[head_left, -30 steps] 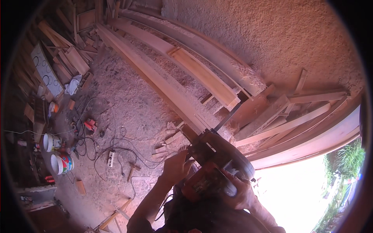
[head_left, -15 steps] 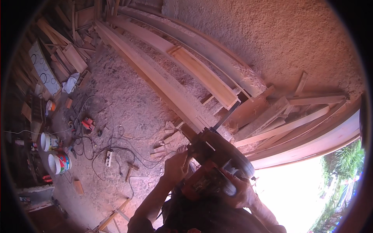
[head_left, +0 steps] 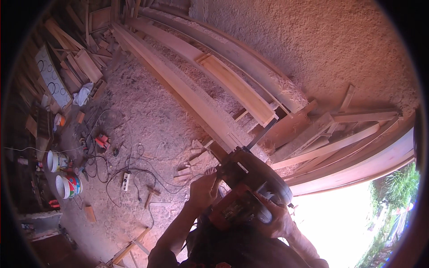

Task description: The person cuts a wooden board using a circular saw and moves the cut piece aside.

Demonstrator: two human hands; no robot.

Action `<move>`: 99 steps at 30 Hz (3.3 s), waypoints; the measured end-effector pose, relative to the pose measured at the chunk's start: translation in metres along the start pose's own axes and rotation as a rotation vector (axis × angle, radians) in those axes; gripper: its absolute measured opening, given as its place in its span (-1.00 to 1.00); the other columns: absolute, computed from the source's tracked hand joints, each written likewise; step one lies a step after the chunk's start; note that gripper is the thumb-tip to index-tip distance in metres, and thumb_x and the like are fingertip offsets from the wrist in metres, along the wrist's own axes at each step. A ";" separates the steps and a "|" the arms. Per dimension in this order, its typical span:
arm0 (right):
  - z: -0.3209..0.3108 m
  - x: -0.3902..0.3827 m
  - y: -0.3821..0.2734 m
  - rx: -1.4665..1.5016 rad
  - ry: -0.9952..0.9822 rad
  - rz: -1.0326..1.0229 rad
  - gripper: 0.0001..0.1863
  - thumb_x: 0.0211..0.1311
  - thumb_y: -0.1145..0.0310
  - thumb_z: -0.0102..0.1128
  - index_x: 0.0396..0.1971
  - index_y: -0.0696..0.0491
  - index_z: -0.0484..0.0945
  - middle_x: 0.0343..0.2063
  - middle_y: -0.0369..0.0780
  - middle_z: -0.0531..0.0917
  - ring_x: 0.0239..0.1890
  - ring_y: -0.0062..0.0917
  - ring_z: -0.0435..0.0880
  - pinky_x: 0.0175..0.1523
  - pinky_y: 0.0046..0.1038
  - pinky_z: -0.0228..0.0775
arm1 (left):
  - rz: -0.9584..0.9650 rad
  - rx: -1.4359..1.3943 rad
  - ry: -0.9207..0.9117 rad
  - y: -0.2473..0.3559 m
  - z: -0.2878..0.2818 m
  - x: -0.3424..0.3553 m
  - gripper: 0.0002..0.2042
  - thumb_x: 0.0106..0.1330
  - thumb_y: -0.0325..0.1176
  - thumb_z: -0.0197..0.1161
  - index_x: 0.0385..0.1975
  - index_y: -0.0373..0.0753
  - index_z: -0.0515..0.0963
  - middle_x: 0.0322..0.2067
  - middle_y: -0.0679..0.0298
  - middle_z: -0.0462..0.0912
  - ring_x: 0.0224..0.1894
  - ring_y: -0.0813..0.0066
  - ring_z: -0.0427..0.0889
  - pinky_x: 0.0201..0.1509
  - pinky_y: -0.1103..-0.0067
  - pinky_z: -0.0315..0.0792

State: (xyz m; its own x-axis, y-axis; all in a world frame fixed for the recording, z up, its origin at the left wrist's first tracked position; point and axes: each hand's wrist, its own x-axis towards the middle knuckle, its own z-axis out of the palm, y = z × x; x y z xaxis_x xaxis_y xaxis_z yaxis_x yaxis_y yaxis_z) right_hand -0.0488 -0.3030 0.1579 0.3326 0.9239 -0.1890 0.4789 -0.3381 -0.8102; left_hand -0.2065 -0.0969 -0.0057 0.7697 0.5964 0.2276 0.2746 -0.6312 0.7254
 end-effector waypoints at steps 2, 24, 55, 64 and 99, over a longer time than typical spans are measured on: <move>-0.001 0.001 0.001 -0.036 0.006 -0.023 -0.04 -0.03 0.31 0.54 0.48 -0.06 0.37 -0.45 -0.02 0.71 -0.42 -0.23 0.72 -0.15 -0.27 0.58 | -0.032 0.011 -0.016 0.001 -0.001 0.001 -0.89 0.41 -0.31 0.31 -0.15 -0.12 0.67 -0.42 0.09 0.69 -0.38 0.05 0.71 -0.34 0.28 0.55; -0.004 0.011 0.006 0.025 0.052 -0.038 -0.04 -0.05 0.37 0.50 0.49 -0.05 0.35 -0.31 0.02 0.77 -0.26 -0.15 0.80 -0.03 -0.26 0.60 | -0.012 0.025 -0.050 -0.003 0.003 0.015 -0.82 0.40 -0.33 0.32 -0.05 -0.08 0.68 -0.44 0.15 0.68 -0.41 0.10 0.69 -0.34 0.29 0.55; -0.008 0.035 0.008 0.122 -0.105 0.097 -0.03 0.09 0.31 0.37 0.56 -0.17 0.18 -0.45 0.02 0.74 -0.42 -0.07 0.78 -0.25 -0.15 0.70 | 0.161 0.130 -0.358 0.008 -0.019 0.091 -0.75 0.24 -0.52 0.34 -0.10 -0.29 0.53 -0.14 0.01 0.54 -0.03 -0.05 0.52 0.05 0.19 0.43; -0.013 0.051 0.006 0.165 -0.163 0.101 0.02 0.16 0.18 0.39 0.59 -0.09 0.04 -0.42 0.07 0.74 -0.45 -0.07 0.78 -0.30 -0.20 0.72 | 0.483 0.182 -0.677 -0.049 -0.020 0.117 -0.74 0.13 -0.56 0.19 -0.14 -0.31 0.49 -0.26 0.00 0.50 -0.17 -0.06 0.48 -0.08 0.18 0.39; -0.036 0.110 -0.001 0.307 -0.213 0.251 -0.32 0.31 0.25 0.21 0.40 0.10 0.31 0.12 0.18 0.59 0.03 0.02 0.72 0.15 -0.04 0.59 | 0.820 0.174 -0.763 -0.110 0.033 0.254 -0.16 -0.07 -0.23 0.58 0.26 -0.33 0.34 0.10 -0.02 0.51 0.15 -0.08 0.52 0.29 0.04 0.36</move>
State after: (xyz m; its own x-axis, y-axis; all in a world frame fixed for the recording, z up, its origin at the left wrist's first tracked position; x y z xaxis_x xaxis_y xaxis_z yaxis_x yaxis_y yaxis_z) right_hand 0.0165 -0.2076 0.1580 0.2178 0.8471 -0.4848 0.1306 -0.5176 -0.8456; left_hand -0.0220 0.1082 -0.0490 0.8883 -0.4495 0.0939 -0.4439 -0.7881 0.4264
